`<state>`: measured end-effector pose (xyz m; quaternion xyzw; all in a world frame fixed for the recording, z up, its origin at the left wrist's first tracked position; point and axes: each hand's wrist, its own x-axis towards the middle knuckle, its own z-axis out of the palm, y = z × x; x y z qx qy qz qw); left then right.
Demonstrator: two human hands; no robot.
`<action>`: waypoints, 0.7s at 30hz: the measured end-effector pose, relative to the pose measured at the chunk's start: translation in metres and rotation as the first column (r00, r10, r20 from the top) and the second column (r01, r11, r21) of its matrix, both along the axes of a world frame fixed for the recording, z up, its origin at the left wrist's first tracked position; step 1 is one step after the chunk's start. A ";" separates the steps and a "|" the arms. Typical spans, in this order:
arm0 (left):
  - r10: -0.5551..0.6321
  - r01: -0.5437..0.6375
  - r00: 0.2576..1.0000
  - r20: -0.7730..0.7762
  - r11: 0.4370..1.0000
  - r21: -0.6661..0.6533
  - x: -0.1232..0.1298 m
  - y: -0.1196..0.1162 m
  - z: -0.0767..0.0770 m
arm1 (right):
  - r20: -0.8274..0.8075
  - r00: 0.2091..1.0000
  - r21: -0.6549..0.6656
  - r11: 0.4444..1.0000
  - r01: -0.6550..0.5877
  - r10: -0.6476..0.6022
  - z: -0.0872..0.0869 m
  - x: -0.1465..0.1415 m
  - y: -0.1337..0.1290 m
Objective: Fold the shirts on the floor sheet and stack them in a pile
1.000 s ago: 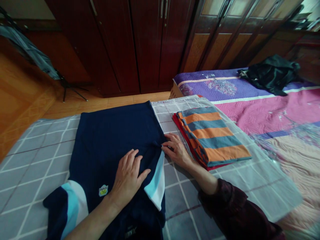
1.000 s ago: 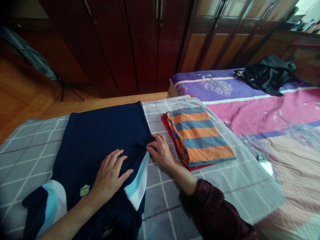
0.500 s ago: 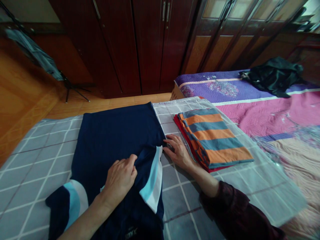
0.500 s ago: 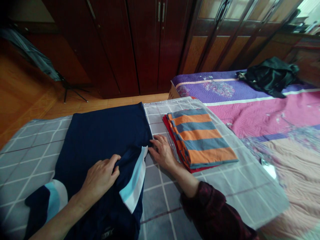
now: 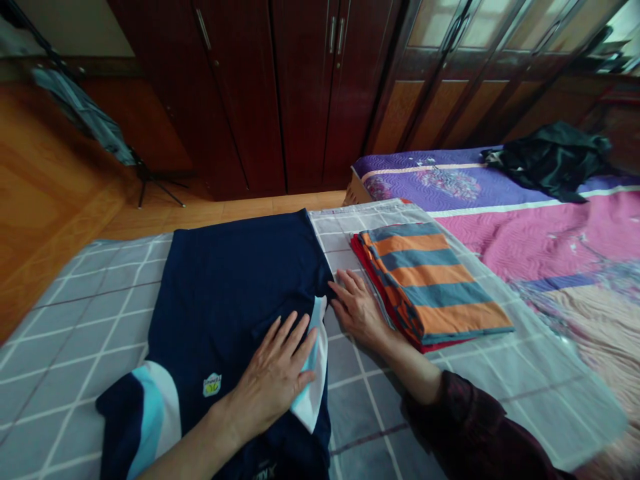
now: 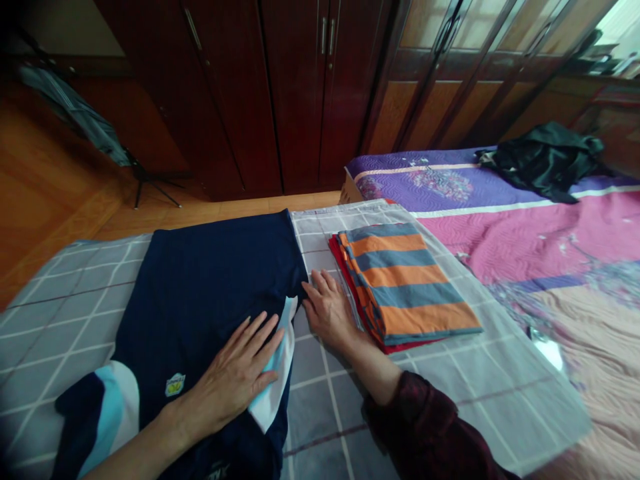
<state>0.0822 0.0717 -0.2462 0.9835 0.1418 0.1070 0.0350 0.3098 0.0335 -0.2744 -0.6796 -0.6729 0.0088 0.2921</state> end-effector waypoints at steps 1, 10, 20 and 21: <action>-0.026 0.026 0.999 -0.024 1.000 -0.011 0.000 -0.002 -0.001 | -0.012 1.000 0.013 1.000 0.007 -0.007 0.000 0.000 0.000; -0.174 0.162 0.976 -0.130 0.982 -0.100 0.000 -0.014 0.003 | -0.032 0.997 0.047 0.996 0.071 -0.069 -0.003 0.003 0.007; -0.089 0.044 0.977 -0.195 0.974 -0.223 -0.004 -0.016 -0.004 | 0.195 0.980 -0.088 0.996 -0.023 0.040 0.009 -0.011 0.005; -0.071 0.023 0.978 -0.194 0.972 -0.236 -0.003 -0.015 -0.004 | 0.217 0.976 -0.088 0.996 0.001 0.018 0.009 -0.012 0.005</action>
